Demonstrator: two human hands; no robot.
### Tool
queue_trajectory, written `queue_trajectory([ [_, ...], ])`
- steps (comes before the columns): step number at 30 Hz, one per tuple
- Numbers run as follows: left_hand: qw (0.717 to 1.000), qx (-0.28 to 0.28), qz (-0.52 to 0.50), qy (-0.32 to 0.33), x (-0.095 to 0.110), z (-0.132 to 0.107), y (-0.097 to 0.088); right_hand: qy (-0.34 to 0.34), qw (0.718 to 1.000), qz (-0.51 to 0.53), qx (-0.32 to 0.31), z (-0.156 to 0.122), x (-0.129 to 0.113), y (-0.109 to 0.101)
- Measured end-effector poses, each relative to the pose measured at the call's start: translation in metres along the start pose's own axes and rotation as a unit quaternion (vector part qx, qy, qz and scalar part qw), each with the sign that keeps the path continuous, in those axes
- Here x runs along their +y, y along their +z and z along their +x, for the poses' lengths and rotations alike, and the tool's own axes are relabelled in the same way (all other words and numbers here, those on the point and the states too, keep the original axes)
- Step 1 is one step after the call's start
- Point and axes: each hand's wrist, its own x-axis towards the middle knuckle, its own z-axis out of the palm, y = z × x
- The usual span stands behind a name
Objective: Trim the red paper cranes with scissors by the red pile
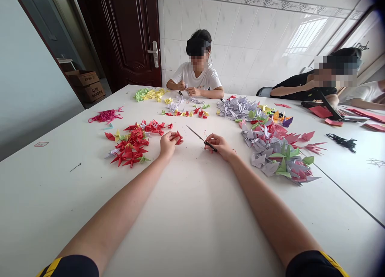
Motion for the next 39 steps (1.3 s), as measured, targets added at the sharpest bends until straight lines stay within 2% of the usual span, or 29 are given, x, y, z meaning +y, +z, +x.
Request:
queue_trajectory([
  [4, 1.0, 0.013, 0.015, -0.004, -0.003, 0.002, -0.001, 0.011, 0.999, 0.012, -0.031, 0.0, 0.0, 0.003],
  [16, 0.999, 0.006, 0.037, 0.006, -0.004, 0.003, -0.001, 0.011, 1.0, 0.0, 0.019, -0.001, -0.003, 0.01],
  [33, 0.999, -0.006, 0.049, 0.023, -0.006, 0.003, -0.002, 0.022, 1.0, 0.015, -0.005, 0.0, 0.0, 0.006],
  [39, 0.994, 0.028, 0.099, 0.028, -0.012, 0.008, -0.005, 0.025, 0.999, 0.026, -0.003, 0.001, 0.002, 0.005],
])
